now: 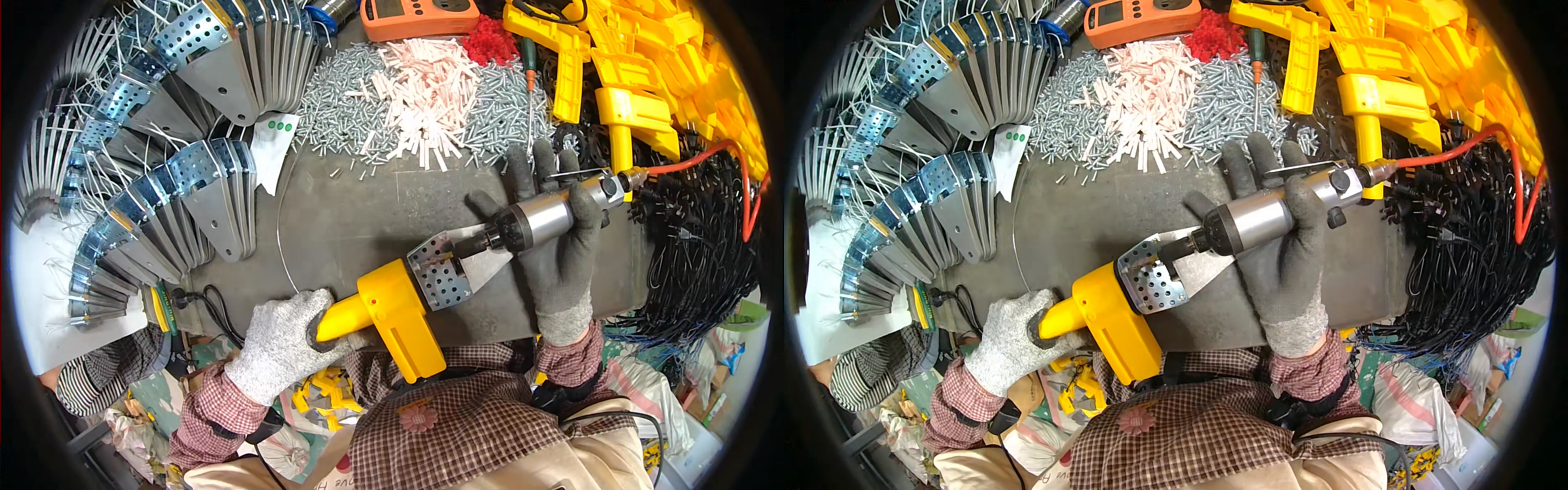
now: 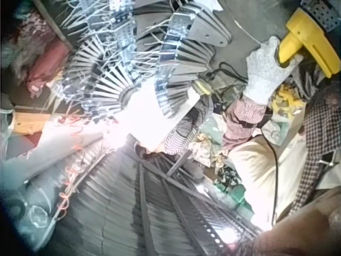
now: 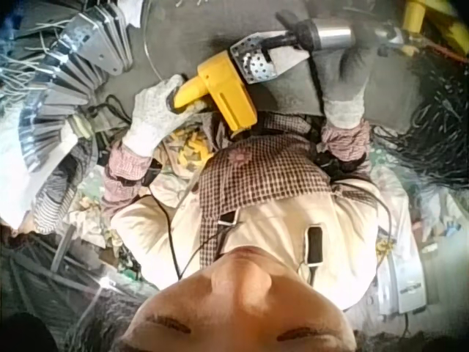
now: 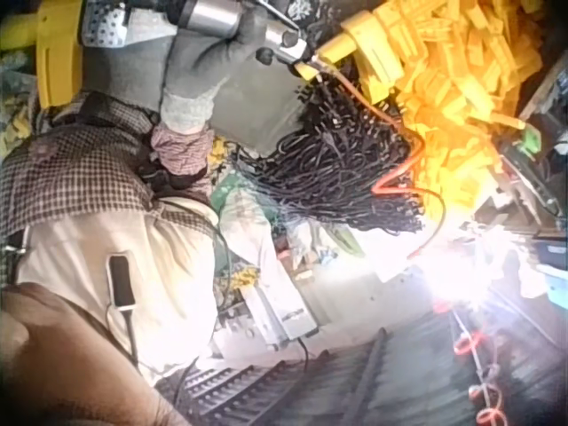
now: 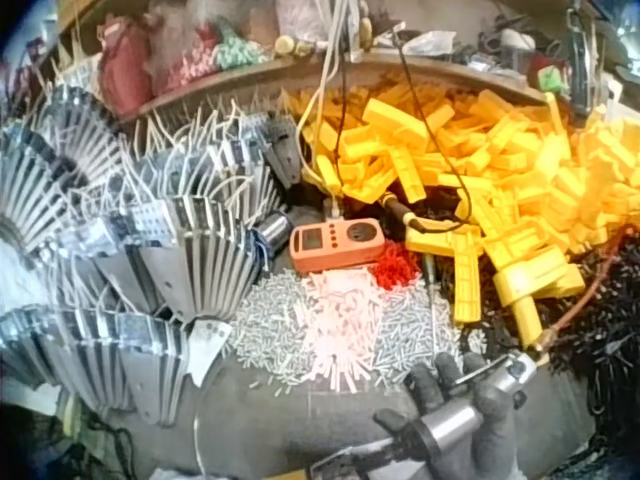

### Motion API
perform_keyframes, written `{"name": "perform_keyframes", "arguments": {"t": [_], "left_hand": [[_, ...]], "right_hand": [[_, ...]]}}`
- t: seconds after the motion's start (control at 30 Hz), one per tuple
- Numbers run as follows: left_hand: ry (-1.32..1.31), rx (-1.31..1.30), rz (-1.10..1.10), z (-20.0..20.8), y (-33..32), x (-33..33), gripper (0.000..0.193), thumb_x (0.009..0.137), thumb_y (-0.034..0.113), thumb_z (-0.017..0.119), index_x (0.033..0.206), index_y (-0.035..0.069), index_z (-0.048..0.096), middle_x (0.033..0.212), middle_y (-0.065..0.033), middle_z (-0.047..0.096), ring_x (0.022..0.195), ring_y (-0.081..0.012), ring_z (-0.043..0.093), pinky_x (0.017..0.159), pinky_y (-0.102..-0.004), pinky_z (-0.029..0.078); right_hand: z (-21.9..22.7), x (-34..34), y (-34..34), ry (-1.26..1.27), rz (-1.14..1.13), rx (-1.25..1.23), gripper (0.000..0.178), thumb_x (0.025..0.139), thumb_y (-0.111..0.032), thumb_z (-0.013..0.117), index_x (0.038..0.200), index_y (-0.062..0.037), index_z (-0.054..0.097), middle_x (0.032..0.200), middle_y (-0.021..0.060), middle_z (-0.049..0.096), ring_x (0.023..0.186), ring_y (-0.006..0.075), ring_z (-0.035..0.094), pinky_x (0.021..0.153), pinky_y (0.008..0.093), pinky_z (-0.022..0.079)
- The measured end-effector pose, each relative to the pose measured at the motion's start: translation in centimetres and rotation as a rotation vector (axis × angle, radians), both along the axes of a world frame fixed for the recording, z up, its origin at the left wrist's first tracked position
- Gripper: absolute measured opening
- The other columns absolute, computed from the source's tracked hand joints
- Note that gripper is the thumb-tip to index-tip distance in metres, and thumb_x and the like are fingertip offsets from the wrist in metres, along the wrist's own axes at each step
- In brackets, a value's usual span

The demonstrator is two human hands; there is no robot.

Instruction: Assembling plastic and metal components using a soldering iron and an electric screwdriver.

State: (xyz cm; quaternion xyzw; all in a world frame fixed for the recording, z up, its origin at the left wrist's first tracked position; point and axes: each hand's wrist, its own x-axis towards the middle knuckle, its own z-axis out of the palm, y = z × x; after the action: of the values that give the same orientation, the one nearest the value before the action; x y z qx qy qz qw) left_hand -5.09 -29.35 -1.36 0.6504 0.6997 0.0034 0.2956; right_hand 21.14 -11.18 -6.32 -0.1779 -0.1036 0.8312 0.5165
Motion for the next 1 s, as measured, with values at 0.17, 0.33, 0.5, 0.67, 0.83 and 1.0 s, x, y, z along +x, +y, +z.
{"name": "perform_keyframes", "arguments": {"t": [0.17, 0.33, 0.5, 0.67, 0.83, 1.0], "left_hand": [[0.033, 0.005, -0.038, -0.5, -0.4, 0.1, 0.053, 0.082, 0.056, 0.076, 0.100, 0.009, 0.061, 0.080, -0.0162, 0.067, 0.072, -0.0367, 0.070, 0.064, -0.0464, 0.056], [0.058, 0.017, -0.039, 0.1, -0.2, 0.3, 0.051, 0.080, 0.050, 0.079, 0.102, 0.008, 0.061, 0.079, -0.0164, 0.067, 0.072, -0.0383, 0.069, 0.065, -0.0467, 0.056], [0.087, 0.014, -0.030, -0.1, -0.2, 0.4, 0.055, 0.084, 0.059, 0.073, 0.100, 0.007, 0.060, 0.078, -0.0164, 0.068, 0.070, -0.0371, 0.070, 0.064, -0.0466, 0.056], [0.103, 0.036, -0.024, -0.2, -0.1, 0.7, 0.058, 0.084, 0.063, 0.072, 0.099, 0.007, 0.061, 0.077, -0.0162, 0.068, 0.070, -0.0364, 0.071, 0.064, -0.0459, 0.056], [0.074, 0.039, 0.056, -0.2, -0.2, 1.0, 0.046, 0.077, 0.048, 0.083, 0.092, 0.009, 0.063, 0.077, -0.0154, 0.067, 0.071, -0.0395, 0.069, 0.064, -0.0450, 0.055], [0.056, 0.042, 0.061, -0.2, 0.0, 1.2, 0.045, 0.077, 0.046, 0.084, 0.091, 0.009, 0.062, 0.077, -0.0159, 0.067, 0.073, -0.0393, 0.069, 0.065, -0.0448, 0.055]], "right_hand": [[-1.2, -0.1, 0.7, 0.155, 0.088, 0.028, 0.032, 0.099, -0.025, 0.063, 0.130, -0.0164, 0.059, 0.139, 0.0075, 0.058, 0.141, 0.0324, 0.044, 0.110, 0.0817, 0.025], [-1.4, -1.0, 0.0, 0.105, 0.053, 0.090, 0.027, 0.100, -0.028, 0.063, 0.122, -0.0127, 0.062, 0.136, 0.0081, 0.061, 0.142, 0.0318, 0.043, 0.112, 0.0818, 0.023], [-1.0, -0.5, -0.1, 0.076, 0.038, 0.082, 0.037, 0.099, -0.027, 0.063, 0.133, -0.0158, 0.053, 0.143, 0.0085, 0.054, 0.143, 0.0323, 0.041, 0.111, 0.0792, 0.027], [0.0, 1.0, -0.5, -0.052, -0.019, 0.085, 0.050, 0.098, -0.027, 0.063, 0.144, -0.0189, 0.044, 0.150, 0.0090, 0.047, 0.144, 0.0327, 0.040, 0.110, 0.0766, 0.031], [0.1, 3.4, -1.8, -0.096, -0.063, 0.079, 0.057, 0.098, -0.025, 0.062, 0.150, -0.0190, 0.039, 0.154, 0.0094, 0.044, 0.145, 0.0332, 0.039, 0.110, 0.0756, 0.033], [-0.5, 3.5, -2.3, -0.024, -0.011, 0.079, 0.052, 0.098, -0.025, 0.063, 0.146, -0.0173, 0.043, 0.151, 0.0093, 0.047, 0.144, 0.0341, 0.039, 0.110, 0.0762, 0.032]]}}
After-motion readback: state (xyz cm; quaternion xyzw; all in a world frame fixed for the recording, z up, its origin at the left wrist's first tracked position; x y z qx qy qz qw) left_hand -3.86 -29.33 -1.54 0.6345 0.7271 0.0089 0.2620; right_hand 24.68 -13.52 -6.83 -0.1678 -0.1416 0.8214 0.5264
